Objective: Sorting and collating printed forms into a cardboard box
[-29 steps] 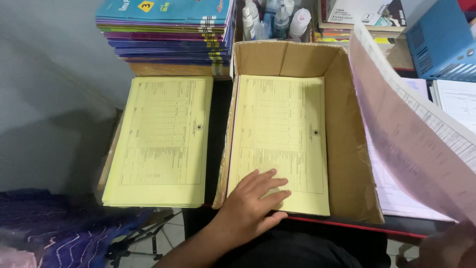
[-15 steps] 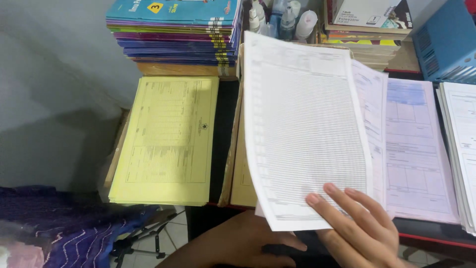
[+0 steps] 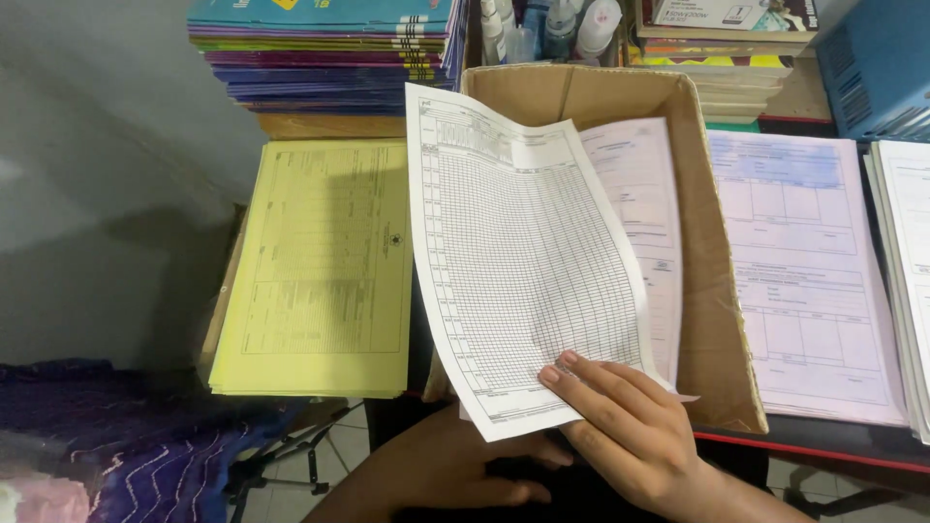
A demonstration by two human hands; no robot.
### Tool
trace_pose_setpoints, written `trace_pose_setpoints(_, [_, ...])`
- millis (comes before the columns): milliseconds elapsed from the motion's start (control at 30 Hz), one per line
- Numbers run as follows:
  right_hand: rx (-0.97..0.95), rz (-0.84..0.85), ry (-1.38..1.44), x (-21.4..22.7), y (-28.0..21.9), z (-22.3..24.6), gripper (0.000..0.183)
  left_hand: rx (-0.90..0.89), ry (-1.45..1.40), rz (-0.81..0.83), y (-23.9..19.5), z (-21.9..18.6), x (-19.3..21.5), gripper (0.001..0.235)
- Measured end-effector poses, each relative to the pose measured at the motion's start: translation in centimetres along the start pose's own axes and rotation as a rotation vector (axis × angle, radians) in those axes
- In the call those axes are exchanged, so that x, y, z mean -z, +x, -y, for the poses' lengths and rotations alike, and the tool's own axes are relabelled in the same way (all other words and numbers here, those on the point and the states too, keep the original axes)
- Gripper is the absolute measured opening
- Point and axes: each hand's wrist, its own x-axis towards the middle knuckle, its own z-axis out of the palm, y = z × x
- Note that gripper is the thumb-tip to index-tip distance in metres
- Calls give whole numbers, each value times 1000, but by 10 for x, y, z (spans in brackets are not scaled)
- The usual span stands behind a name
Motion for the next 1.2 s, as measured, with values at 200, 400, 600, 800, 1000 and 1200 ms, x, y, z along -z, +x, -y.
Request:
trace_pose_setpoints(200, [-109,90,-60,-2,-10,0,22,-31,70,-17,7,-9,8,34])
trace_pose_setpoints(400, [-155,244,-194,5,-22,3,20,175,148,124,-3,-2,5,43])
trace_pose_setpoints(600, [-47,470,-200,8,-41,-4,12,131,8,151,-8,-19,21,39])
trace_pose_setpoints(800, [-13,616,-53,4,-41,-5,22,101,-177,206,-18,-40,47,32])
trace_pose_setpoints(1000, [-65,607,226,5,-20,-10,39,-175,-178,-223,-32,-48,54,11])
trace_pose_setpoints(1200, [-133,547,-116,-16,-36,-30,63,-270,-79,-757,-40,-39,36,19])
